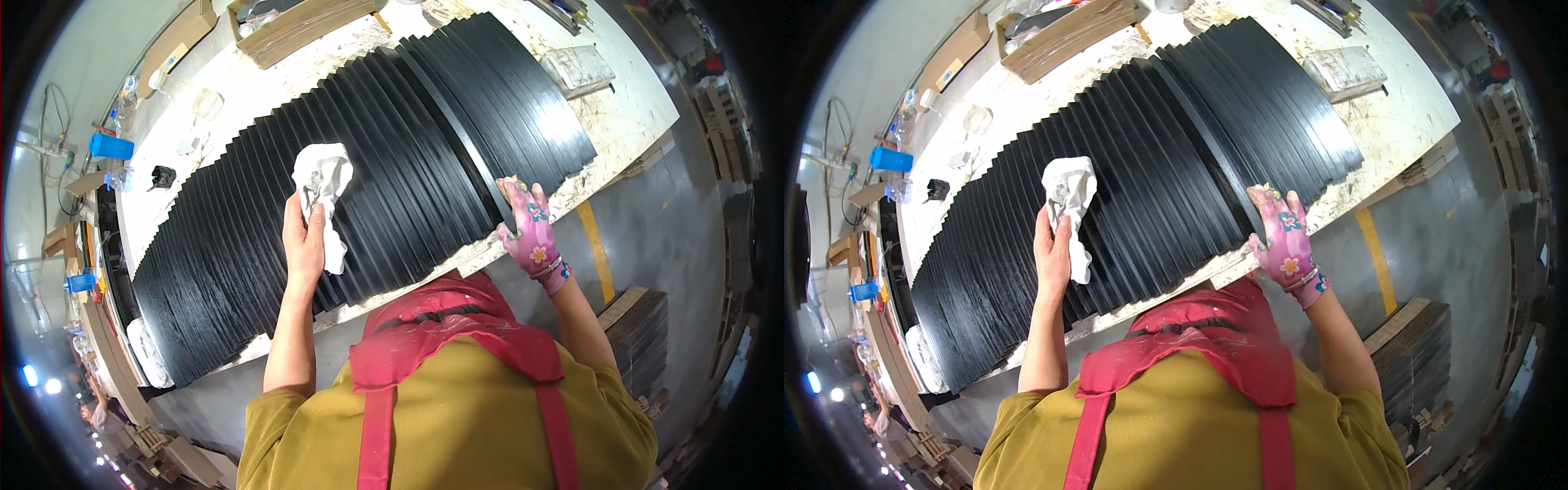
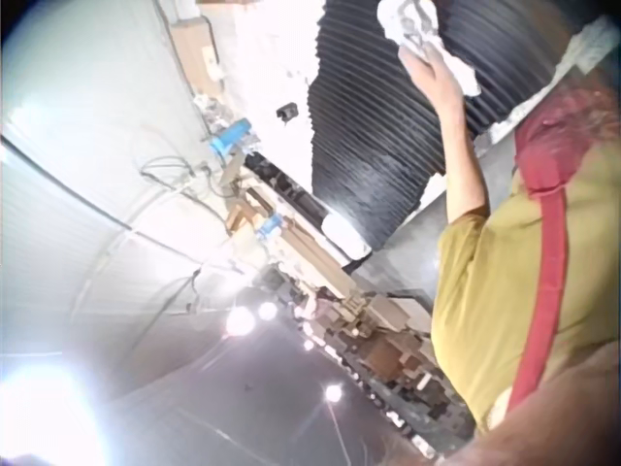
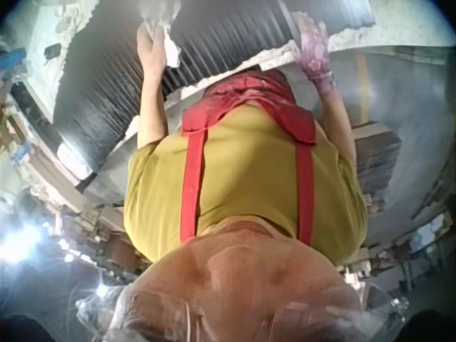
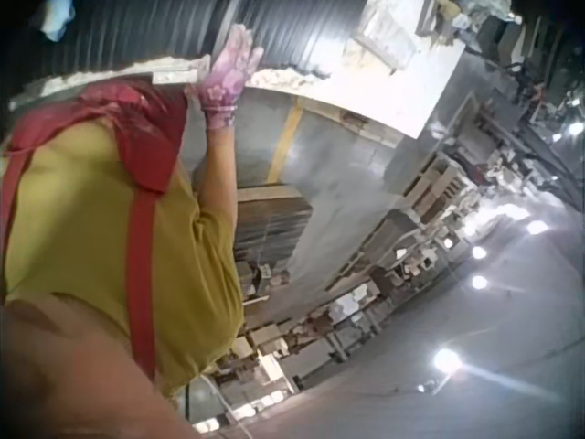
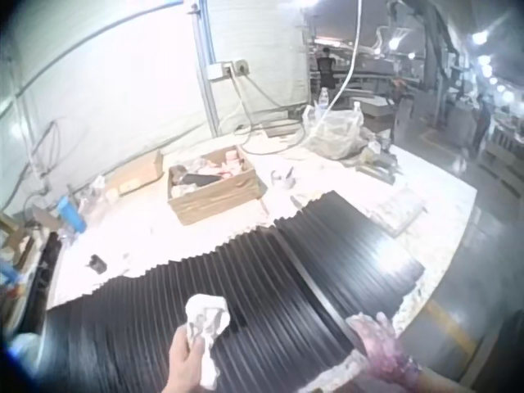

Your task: The person applies a liquid from a container to a sponge and wipes it across a long, black, corrugated shutter panel, then continues cleaning the surface with a cloth.

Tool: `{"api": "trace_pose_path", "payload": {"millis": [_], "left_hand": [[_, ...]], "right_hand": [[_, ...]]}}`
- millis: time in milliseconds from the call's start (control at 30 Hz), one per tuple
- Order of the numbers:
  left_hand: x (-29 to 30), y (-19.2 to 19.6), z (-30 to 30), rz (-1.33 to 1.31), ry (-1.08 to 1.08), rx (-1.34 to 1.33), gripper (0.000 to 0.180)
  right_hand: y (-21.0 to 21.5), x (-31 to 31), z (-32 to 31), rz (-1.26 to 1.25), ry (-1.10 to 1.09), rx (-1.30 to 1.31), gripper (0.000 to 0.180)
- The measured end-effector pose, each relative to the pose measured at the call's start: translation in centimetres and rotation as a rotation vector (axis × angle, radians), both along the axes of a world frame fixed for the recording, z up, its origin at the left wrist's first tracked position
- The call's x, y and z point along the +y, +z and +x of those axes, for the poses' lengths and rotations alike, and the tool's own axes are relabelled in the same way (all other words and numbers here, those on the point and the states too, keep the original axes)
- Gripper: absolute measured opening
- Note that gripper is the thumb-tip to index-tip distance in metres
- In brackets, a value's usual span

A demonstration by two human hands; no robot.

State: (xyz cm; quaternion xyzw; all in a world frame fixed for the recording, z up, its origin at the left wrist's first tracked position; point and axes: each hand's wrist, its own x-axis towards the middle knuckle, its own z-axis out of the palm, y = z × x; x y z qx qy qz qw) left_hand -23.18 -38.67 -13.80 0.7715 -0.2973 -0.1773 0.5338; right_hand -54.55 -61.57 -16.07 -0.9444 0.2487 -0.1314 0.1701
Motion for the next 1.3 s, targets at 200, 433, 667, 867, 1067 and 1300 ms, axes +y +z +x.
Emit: {"api": "trace_pose_path", "payload": {"millis": [200, 433, 667, 867, 1067, 1300], "left_hand": [[-1.4, 0.9, -1.3, -0.003, -0.003, 0.003, 0.031], [-7.5, 2.6, -5.3, 0.124, -0.257, -0.409, 0.039], [-13.3, 4.3, -11.2, 0.118, -0.735, -0.731, 0.052], [-15.3, -0.4, -10.1, 0.161, -0.805, -0.777, 0.054], [-21.7, -4.3, 1.7, 0.25, -0.593, -0.919, 0.065], [-29.5, -2.8, 13.2, 0.4, -0.31, -0.958, 0.052]], "right_hand": [[0.0, 0.0, -0.4, -0.015, 0.002, -0.038, 0.081], [0.3, -0.1, -0.3, -0.036, -0.007, 0.049, 0.081], [3.1, 1.4, 0.4, 0.02, 0.058, -0.055, 0.09], [-0.4, 3.2, 2.9, 0.002, -0.124, 0.092, 0.082], [-0.3, 3.1, 3.6, -0.016, -0.153, 0.143, 0.108], [0.1, 2.6, 4.4, -0.014, -0.152, 0.139, 0.109]]}}
